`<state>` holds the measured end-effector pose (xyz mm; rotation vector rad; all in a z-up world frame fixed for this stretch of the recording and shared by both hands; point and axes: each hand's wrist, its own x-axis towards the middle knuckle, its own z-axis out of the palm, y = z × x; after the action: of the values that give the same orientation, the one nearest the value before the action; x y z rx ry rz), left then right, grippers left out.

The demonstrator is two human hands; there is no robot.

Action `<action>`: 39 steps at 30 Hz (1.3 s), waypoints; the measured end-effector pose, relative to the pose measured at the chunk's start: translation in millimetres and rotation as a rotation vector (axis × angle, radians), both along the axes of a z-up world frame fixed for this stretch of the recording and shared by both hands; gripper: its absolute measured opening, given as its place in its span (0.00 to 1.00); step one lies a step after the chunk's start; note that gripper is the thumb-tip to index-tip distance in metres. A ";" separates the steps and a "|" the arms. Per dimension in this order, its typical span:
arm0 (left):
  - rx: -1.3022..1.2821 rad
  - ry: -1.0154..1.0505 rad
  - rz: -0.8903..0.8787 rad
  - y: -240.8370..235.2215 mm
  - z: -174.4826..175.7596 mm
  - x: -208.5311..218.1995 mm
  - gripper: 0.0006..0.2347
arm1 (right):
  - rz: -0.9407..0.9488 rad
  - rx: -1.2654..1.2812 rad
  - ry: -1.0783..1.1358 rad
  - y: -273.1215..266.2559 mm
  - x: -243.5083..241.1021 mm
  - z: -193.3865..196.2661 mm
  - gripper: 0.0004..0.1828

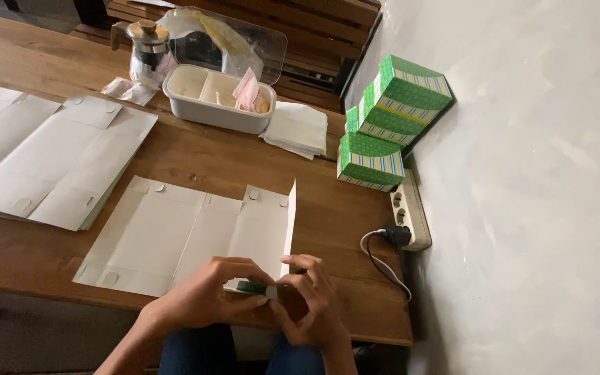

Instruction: The person folds a flat cardboard sheet along pre-scored lines to form a small rectangular box. They press the edges and tabs to secure the shape, then place the finished box on a stack of similar boxes on the table.

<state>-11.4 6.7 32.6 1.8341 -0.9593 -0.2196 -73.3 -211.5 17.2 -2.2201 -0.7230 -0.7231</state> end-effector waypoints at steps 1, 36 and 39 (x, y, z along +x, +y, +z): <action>0.000 -0.002 0.000 -0.1 1.8 0.3 0.08 | 0.000 0.000 -0.002 0.3 0.3 0.6 0.15; 0.602 0.481 -0.498 -38.0 24.0 89.2 0.09 | 0.010 0.001 -0.097 2.5 -1.2 4.3 0.11; 0.640 0.492 -0.461 -38.9 30.3 83.6 0.10 | 0.016 0.032 -0.090 5.4 -2.3 7.1 0.10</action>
<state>72.1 -32.2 62.9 1.9343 -1.0040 -1.3243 -75.6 -206.1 24.3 -2.1615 -0.7668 -0.8254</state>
